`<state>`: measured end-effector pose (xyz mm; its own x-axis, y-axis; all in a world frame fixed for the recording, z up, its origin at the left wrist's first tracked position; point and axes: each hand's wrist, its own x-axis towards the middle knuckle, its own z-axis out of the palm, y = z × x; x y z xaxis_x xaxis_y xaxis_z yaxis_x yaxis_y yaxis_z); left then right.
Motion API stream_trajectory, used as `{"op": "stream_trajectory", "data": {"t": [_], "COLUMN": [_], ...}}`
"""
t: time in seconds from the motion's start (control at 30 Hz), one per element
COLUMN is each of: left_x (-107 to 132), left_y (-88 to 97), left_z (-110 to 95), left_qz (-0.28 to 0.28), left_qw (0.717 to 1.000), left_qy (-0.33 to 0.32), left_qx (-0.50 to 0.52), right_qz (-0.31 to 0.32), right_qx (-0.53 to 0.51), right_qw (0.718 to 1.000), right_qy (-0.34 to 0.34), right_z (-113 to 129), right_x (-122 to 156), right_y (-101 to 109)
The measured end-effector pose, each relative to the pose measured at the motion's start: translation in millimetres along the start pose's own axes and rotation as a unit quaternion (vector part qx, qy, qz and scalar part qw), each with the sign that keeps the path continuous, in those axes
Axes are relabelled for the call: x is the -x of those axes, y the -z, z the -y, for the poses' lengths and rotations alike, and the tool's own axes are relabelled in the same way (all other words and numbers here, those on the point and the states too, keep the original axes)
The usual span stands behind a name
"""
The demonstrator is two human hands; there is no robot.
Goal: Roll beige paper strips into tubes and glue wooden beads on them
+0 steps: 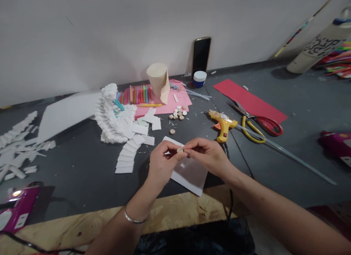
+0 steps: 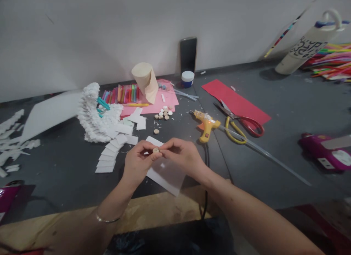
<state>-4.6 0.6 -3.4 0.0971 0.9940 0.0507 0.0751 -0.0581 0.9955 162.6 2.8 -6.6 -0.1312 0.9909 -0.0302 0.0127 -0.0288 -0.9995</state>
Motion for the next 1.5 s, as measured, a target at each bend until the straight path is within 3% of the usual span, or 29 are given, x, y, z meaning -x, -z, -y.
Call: {"op": "stream_trajectory", "data": {"t": [0.23, 0.4, 0.6, 0.8, 1.1, 1.4, 1.5], "left_x": [-2, -2, 0, -3, -3, 0, 1], "left_y": [1.2, -0.5, 4.4, 8.0, 5.0, 6.5, 5.1], "left_z": [3, -2, -6, 1, -2, -4, -5], "left_qz": [0.048, 0.033, 0.079, 0.081, 0.067, 0.084, 0.082], "left_qw": [0.999, 0.999, 0.997, 0.996, 0.998, 0.992, 0.995], "left_qy": [0.023, 0.037, 0.013, 0.0, 0.007, -0.029, -0.013], "left_qx": [0.012, -0.021, -0.021, -0.026, -0.008, -0.087, -0.061], "right_qz": [0.047, 0.028, 0.001, 0.016, 0.021, 0.014, 0.012], "right_qx": [-0.02, 0.003, -0.028, -0.041, -0.157, -0.056, -0.03], "right_qw": [0.996, 0.998, 0.999, 0.999, 0.985, 0.997, 0.999], "right_qy": [-0.073, -0.062, -0.033, -0.027, -0.07, -0.044, -0.037], "right_z": [1, -6, -10, -7, -4, 1, 1], "right_x": [-2, -4, -7, -6, -8, -8, -8], "right_y": [3, 1, 4, 4, 2, 2, 3]}}
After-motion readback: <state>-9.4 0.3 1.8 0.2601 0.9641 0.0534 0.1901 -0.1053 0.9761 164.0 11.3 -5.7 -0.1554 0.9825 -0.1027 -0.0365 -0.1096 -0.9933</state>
